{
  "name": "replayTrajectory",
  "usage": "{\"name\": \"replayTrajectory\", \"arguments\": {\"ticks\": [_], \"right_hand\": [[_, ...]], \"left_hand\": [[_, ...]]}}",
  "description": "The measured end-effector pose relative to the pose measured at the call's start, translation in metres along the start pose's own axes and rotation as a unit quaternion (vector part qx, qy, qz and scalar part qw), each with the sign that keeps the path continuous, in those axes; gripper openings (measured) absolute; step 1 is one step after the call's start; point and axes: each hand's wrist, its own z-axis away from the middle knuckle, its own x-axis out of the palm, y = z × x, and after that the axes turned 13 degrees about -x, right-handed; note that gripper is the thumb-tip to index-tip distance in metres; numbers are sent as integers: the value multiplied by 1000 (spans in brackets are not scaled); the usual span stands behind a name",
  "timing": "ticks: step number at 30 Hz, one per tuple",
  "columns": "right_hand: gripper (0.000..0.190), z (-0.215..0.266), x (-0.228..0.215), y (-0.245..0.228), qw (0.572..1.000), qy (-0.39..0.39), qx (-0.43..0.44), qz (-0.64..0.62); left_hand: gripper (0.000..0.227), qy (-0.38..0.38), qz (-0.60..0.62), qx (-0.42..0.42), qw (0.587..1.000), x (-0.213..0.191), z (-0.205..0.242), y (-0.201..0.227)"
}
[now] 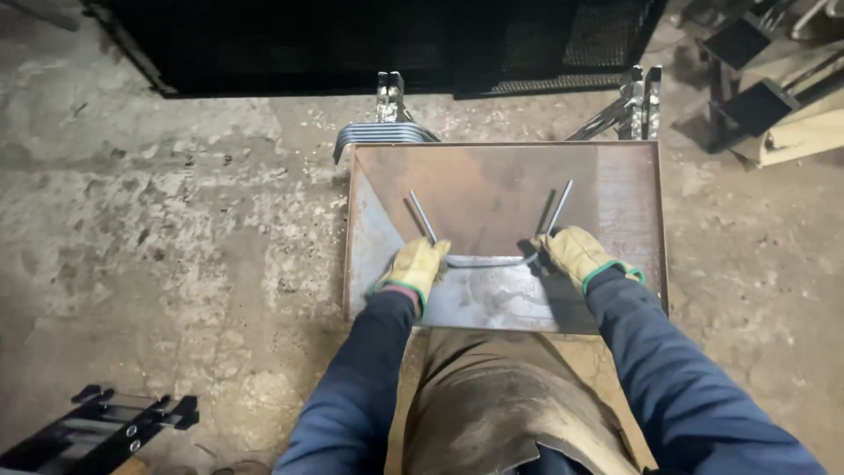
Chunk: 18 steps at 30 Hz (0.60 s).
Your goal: Measuring and bending a metal rod using a vice and manual force.
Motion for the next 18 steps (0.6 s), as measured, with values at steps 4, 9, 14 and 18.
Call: {"name": "replayTrajectory", "arguments": {"ticks": [4, 9, 14, 18], "right_hand": [[54, -23, 14, 16, 998, 53, -1, 43], [64, -27, -16, -12, 994, -31, 97, 24], [60, -35, -31, -32, 994, -52, 91, -1], [56, -34, -17, -23, 996, -36, 86, -3]], "left_hand": [[53, 73, -214, 72, 971, 21, -105, -21], [51, 32, -156, -1, 987, 12, -101, 4], [49, 40, -52, -54, 996, 8, -99, 6], [49, 60, -25, -61, 996, 29, -125, -15]]}}
